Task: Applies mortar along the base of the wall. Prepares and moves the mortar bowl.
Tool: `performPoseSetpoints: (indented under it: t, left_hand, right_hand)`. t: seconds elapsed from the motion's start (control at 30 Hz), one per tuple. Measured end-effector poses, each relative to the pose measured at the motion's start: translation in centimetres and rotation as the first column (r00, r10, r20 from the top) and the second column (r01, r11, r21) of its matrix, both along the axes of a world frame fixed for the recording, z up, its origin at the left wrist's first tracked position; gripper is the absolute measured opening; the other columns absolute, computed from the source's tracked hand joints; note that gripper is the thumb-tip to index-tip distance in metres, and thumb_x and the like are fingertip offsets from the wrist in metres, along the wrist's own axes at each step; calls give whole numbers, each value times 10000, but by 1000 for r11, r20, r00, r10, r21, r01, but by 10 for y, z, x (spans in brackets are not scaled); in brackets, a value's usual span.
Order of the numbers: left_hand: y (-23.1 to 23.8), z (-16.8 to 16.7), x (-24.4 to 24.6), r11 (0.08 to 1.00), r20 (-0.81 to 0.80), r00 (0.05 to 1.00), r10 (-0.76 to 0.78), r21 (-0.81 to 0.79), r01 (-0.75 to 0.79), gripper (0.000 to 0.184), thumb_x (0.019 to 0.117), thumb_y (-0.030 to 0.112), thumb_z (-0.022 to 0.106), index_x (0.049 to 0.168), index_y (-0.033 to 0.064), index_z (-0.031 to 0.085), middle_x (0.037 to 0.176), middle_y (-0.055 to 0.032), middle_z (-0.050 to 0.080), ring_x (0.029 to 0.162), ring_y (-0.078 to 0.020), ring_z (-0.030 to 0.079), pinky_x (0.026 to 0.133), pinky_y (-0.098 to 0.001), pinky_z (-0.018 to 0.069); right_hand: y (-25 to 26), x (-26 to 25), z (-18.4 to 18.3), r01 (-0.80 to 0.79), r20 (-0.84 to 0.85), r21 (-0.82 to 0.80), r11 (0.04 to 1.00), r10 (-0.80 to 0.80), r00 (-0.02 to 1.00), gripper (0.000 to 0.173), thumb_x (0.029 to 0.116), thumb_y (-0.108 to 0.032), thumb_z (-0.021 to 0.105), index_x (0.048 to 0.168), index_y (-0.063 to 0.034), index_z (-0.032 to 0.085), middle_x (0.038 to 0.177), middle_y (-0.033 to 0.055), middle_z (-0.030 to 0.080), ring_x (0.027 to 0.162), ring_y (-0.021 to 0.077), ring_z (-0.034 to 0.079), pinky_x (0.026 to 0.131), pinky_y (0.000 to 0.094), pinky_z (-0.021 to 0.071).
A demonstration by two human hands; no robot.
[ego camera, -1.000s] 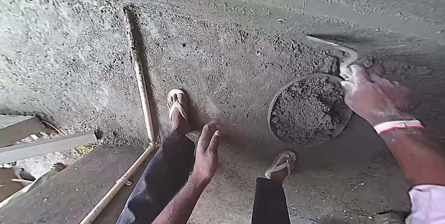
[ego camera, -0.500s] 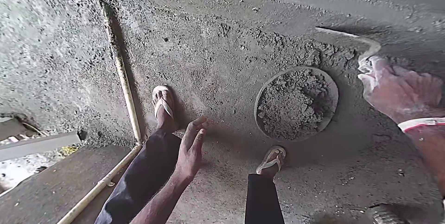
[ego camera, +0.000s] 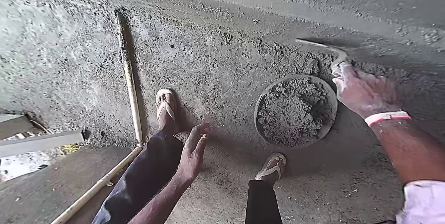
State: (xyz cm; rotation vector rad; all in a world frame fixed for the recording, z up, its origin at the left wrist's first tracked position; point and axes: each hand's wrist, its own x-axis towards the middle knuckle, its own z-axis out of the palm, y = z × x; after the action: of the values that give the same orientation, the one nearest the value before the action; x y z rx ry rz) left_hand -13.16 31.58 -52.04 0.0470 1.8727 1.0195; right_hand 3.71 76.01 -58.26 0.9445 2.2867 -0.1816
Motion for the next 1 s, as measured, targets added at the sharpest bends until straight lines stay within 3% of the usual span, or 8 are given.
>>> performPoseSetpoints:
  t: [0.13,0.2,0.3,0.37,0.5,0.6,0.8,1.0]
  left_hand:
    - [-3,3,-8,1000,-14,1000,0,-14,0,430,1040,230,382,1378,8,528,1303,-115,623,1181,-184,623,1008,-370,521]
    - [-5,5,-8,999,3,999,36,9,-36,433,1044,227,383,1387,-1,519,1322,-128,611,1195,-191,619,1023,-373,521]
    - [-5,9,-13,995,28,996,87,41,-88,425,1036,186,377,1376,-27,515,1302,-143,614,1186,-187,621,1017,-351,522]
    - [-5,13,-18,992,39,993,114,51,-116,420,1031,172,379,1373,-33,511,1286,-144,618,1172,-185,626,1011,-345,525]
    - [-6,15,-27,990,47,990,130,45,-132,416,1048,186,375,1385,-15,514,1323,-138,614,1199,-197,624,1027,-364,526]
    - [-7,19,-31,992,33,992,123,32,-124,427,1050,203,371,1397,-3,509,1340,-137,605,1210,-192,616,1028,-363,520]
    - [-14,20,-41,975,59,979,198,87,-202,413,1038,145,368,1378,-46,507,1350,-171,585,1219,-206,611,1044,-365,516]
    - [-18,28,-53,976,60,977,202,66,-206,409,1045,160,369,1378,-30,511,1338,-160,599,1217,-209,615,1048,-371,514]
  right_hand:
    - [-17,-29,-44,70,123,-47,996,-64,990,502,1069,-272,492,1518,-53,440,1144,425,616,1029,658,601,763,798,447]
    - [-26,-18,-30,86,43,-48,995,-83,996,489,1078,-286,475,1515,-67,459,1131,429,622,1020,661,603,779,820,434]
    - [-37,-10,8,67,-117,-1,998,-67,991,517,1097,-350,450,1567,-137,417,1240,385,612,1034,644,609,797,812,433]
    - [-40,-26,20,0,-161,30,1000,5,987,532,1094,-361,450,1563,-110,416,1219,390,613,985,655,611,748,804,435]
    - [-50,-85,-21,-71,-38,-38,997,69,997,512,1090,-331,460,1545,-97,431,1157,383,639,990,637,622,741,788,454]
    - [-69,-107,-39,3,12,-74,997,-2,1000,493,1075,-301,490,1523,-97,470,1175,384,640,1034,632,617,778,795,445]
    - [-79,-83,2,19,-147,17,1000,-16,989,540,1097,-381,430,1568,-118,417,1266,379,607,1032,640,611,777,809,426]
    - [-99,-125,-47,75,15,-75,994,-74,997,480,1079,-308,479,1485,-51,487,1158,405,629,1056,639,605,803,800,442]
